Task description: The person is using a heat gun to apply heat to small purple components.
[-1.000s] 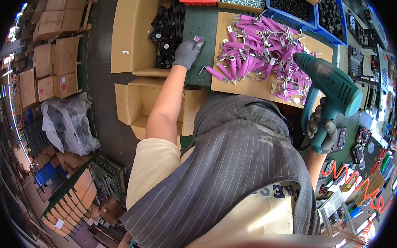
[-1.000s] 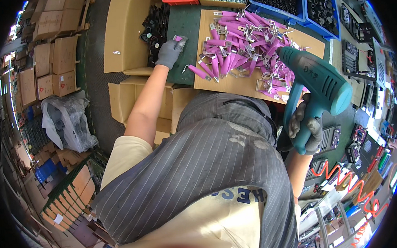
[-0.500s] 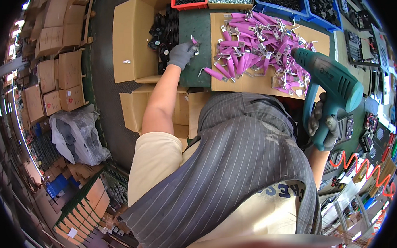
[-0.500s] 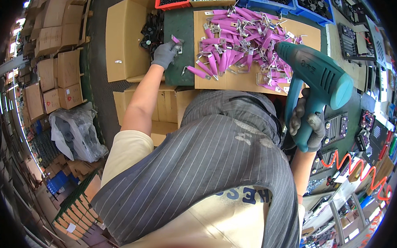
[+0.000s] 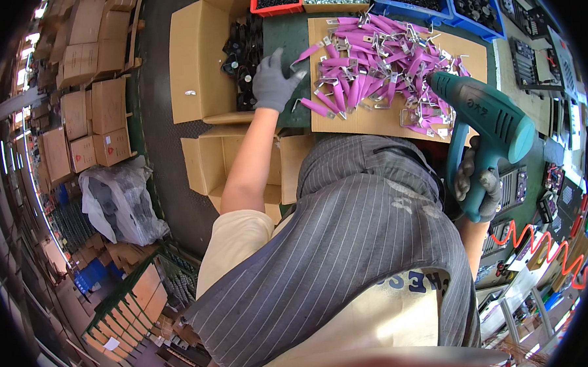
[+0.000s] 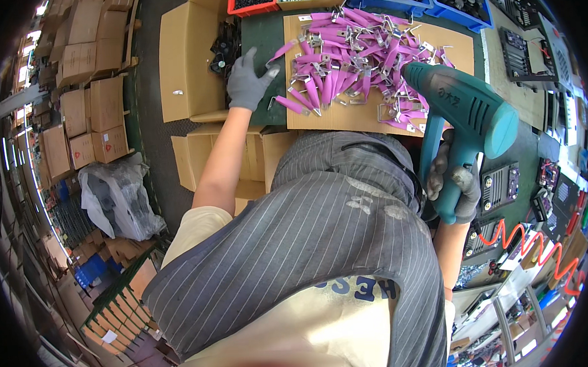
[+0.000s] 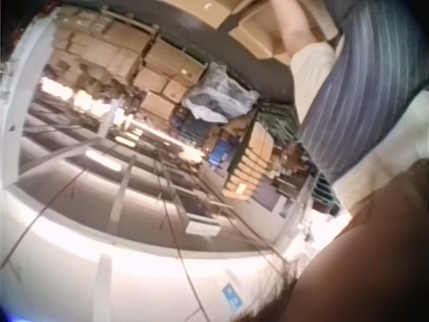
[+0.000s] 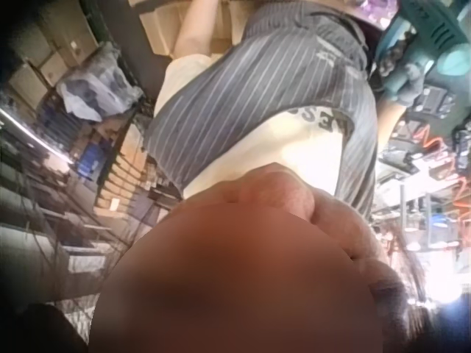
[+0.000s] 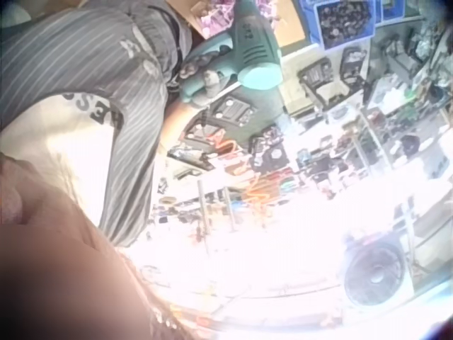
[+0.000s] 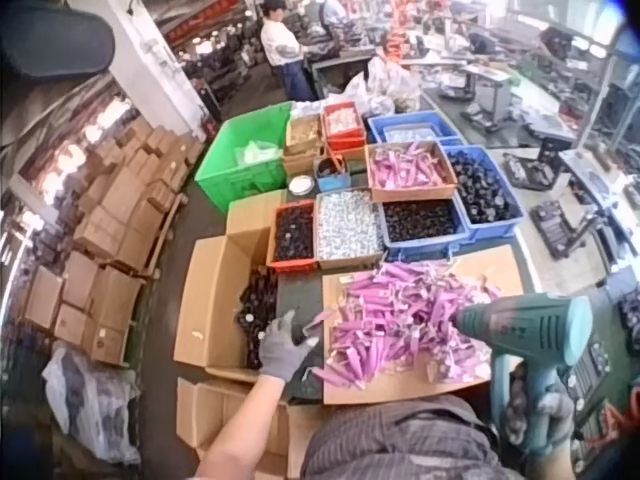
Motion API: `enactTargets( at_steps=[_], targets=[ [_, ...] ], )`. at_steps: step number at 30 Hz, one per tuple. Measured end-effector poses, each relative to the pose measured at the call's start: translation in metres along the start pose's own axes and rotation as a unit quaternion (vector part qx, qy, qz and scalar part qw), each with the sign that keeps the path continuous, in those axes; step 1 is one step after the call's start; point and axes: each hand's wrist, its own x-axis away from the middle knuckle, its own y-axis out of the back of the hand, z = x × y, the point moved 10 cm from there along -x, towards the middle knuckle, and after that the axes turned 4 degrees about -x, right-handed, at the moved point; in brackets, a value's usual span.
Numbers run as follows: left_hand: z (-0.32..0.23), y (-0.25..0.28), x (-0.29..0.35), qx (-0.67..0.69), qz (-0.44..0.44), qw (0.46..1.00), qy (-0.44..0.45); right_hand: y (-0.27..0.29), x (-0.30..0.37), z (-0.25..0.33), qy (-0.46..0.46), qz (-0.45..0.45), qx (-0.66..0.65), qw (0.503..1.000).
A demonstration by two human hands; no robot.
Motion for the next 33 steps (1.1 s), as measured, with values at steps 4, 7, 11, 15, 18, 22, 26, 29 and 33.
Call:
enactTargets(
  at_steps=[4,7,11,15,18,22,26,29,33],
  targets=[
    [-0.011,-0.010,-0.019,-0.056,0.021,0.997,-0.042,-0.002,-0.004,-0.001,-0.014,0.000,0.001,1.000],
    [-0.003,-0.011,-0.030,-0.030,0.010,0.999,-0.027,0.001,-0.002,0.001,-0.009,0.003,0.009,1.000],
    [0.004,-0.019,-0.045,0.072,0.036,0.997,-0.010,0.000,0.000,0.004,0.001,-0.014,0.017,1.000],
    [-0.037,-0.024,-0.049,-0.004,0.156,0.987,-0.048,0.001,0.000,0.007,0.001,-0.022,0.012,1.000],
    [-0.038,-0.045,-0.052,-0.074,0.219,0.971,-0.058,0.002,0.001,0.008,0.002,-0.022,0.020,1.000],
    [-0.025,-0.028,-0.050,0.131,0.205,0.970,0.010,0.006,0.004,0.009,0.005,-0.035,0.015,0.999],
    [0.012,-0.016,-0.048,0.440,0.082,0.889,0.096,0.007,0.005,0.010,0.011,-0.032,0.008,0.999],
    [0.027,-0.023,-0.035,0.475,0.021,0.875,0.091,0.006,0.002,0.009,0.010,-0.024,0.018,1.000],
    [0.045,-0.027,-0.024,0.295,-0.003,0.954,0.052,0.006,0.000,0.007,0.005,-0.024,0.015,1.000]
  ],
)
